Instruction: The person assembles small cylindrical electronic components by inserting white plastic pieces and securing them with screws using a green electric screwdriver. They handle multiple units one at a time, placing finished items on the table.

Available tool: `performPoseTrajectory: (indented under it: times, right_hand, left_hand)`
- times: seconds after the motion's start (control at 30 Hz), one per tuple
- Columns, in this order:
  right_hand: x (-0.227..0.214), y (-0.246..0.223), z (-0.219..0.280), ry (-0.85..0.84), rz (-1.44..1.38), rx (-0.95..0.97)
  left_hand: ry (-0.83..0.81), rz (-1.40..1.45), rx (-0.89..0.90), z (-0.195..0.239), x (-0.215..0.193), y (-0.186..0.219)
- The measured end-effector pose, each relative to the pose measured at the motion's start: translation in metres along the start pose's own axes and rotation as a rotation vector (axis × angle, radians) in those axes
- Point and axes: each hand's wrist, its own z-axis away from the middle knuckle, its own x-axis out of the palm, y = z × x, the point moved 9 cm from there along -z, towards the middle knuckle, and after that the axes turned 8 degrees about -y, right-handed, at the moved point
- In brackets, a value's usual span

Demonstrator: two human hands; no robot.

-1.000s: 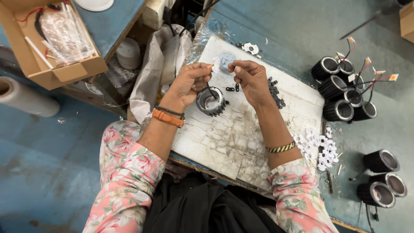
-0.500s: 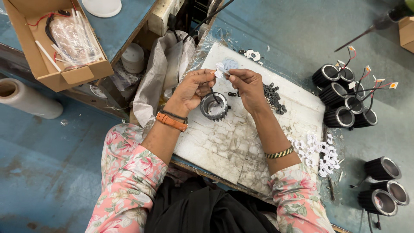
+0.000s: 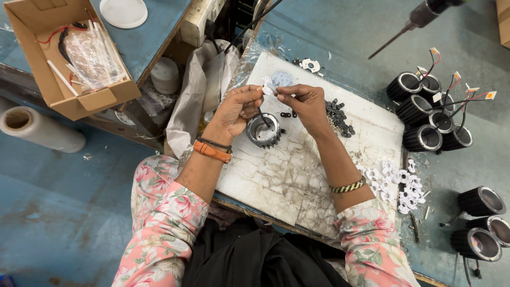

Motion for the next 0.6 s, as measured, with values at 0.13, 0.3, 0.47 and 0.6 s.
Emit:
performPoseTrajectory:
  times: [0.13,0.3,0.47,0.6]
  right_hand:
    - [-0.001,-0.004,0.000,-0.015,-0.007,-0.039]
    - [-0.005,0.000,-0.001,-0.003,0.032,-0.044]
    - [-0.006,-0.005,-0.001,0.002,0.108,-0.060]
    - [-0.009,-0.023,0.003,0.039,0.339,-0.076]
  left_hand:
    - [0.011,0.000,0.012,0.000,-0.002,0.000]
    - [0.005,0.007,0.017,-0.001,-0.005,-0.001]
    - [0.010,0.012,0.006,0.000,-0.008,-0.002]
    - [0.009,0.004,0.010,0.000,-0.009,-0.001]
